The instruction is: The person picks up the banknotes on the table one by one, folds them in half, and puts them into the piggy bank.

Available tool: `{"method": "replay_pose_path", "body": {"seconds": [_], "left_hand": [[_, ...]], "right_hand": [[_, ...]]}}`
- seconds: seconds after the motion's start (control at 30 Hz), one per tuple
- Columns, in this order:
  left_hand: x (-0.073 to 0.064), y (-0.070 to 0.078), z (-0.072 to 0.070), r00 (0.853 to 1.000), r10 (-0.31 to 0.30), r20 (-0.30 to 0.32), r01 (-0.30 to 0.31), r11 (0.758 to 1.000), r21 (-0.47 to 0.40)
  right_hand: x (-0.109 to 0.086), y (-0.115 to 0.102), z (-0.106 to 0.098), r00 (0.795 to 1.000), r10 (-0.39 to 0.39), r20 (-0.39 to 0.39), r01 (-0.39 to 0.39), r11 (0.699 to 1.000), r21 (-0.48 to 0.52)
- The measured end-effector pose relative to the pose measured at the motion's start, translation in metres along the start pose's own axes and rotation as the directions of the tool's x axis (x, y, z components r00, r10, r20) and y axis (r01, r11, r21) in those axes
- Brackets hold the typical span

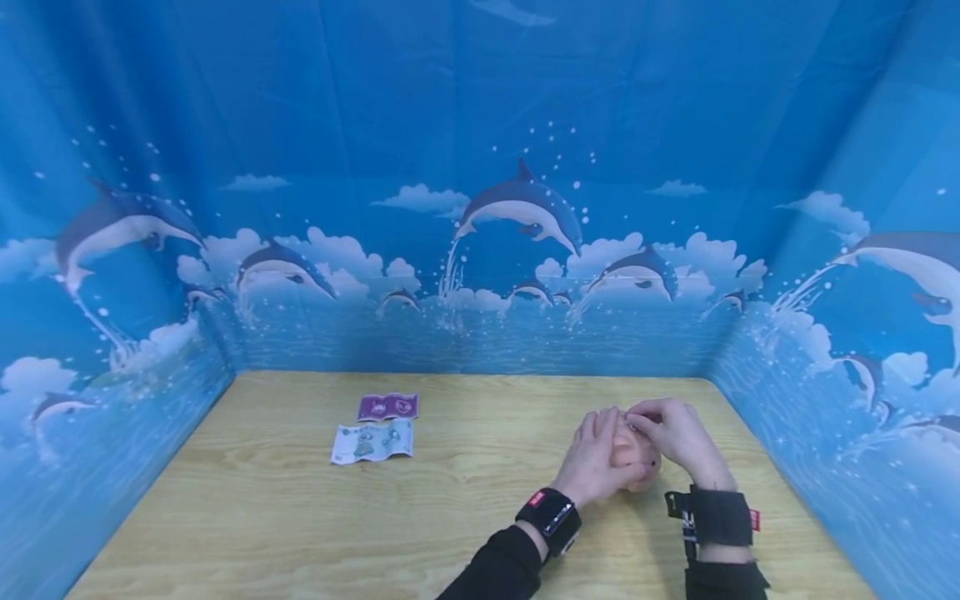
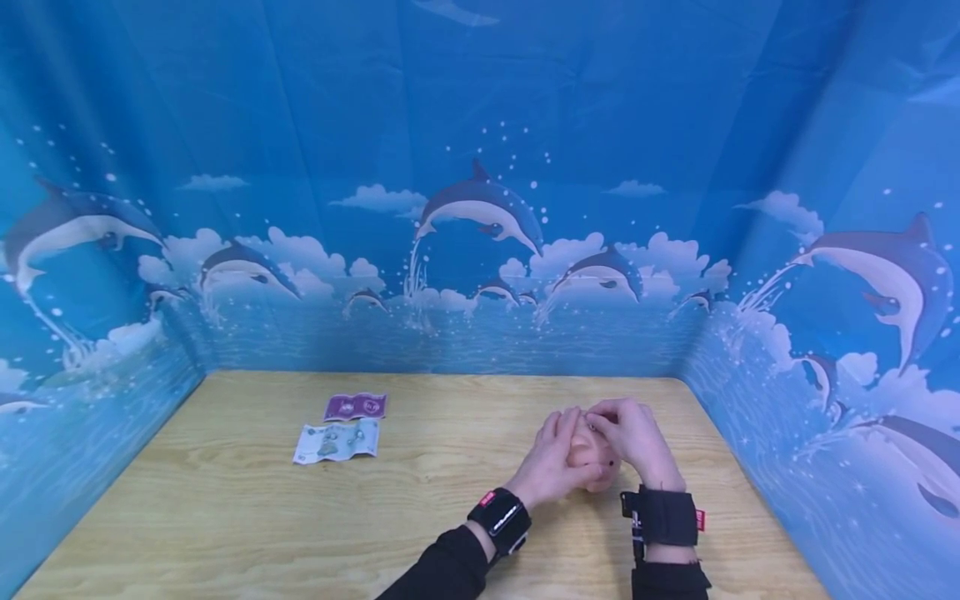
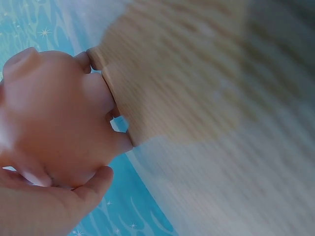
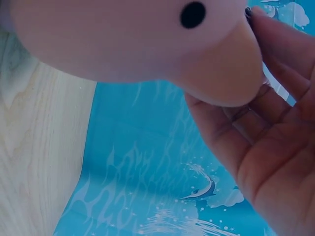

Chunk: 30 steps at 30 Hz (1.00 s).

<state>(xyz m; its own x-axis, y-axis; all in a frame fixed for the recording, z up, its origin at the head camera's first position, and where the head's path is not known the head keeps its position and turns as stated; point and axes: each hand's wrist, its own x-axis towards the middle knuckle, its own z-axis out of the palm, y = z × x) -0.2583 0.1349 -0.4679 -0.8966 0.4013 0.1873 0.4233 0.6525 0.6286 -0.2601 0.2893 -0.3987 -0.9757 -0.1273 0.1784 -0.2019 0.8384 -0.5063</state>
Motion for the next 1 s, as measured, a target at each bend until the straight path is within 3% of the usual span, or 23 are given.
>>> {"method": "replay_pose_path", "body": {"seconds": [0.43, 1.0], "left_hand": [[0.0003, -0.001, 0.0012, 1.0, 0.0, 0.003, 0.0, 1.0, -0.02], [0.0005, 0.0006, -0.0011, 0.999, 0.03, -0.021, -0.03, 0.999, 0.011]], "right_hand": [[0.0025, -0.001, 0.0045, 0.999, 0.05, -0.014, -0.05, 0.999, -0.009], [-0.0012, 0.0005, -0.0023, 0.999, -0.049, 0.015, 0.049, 0.999, -0.002]]}}
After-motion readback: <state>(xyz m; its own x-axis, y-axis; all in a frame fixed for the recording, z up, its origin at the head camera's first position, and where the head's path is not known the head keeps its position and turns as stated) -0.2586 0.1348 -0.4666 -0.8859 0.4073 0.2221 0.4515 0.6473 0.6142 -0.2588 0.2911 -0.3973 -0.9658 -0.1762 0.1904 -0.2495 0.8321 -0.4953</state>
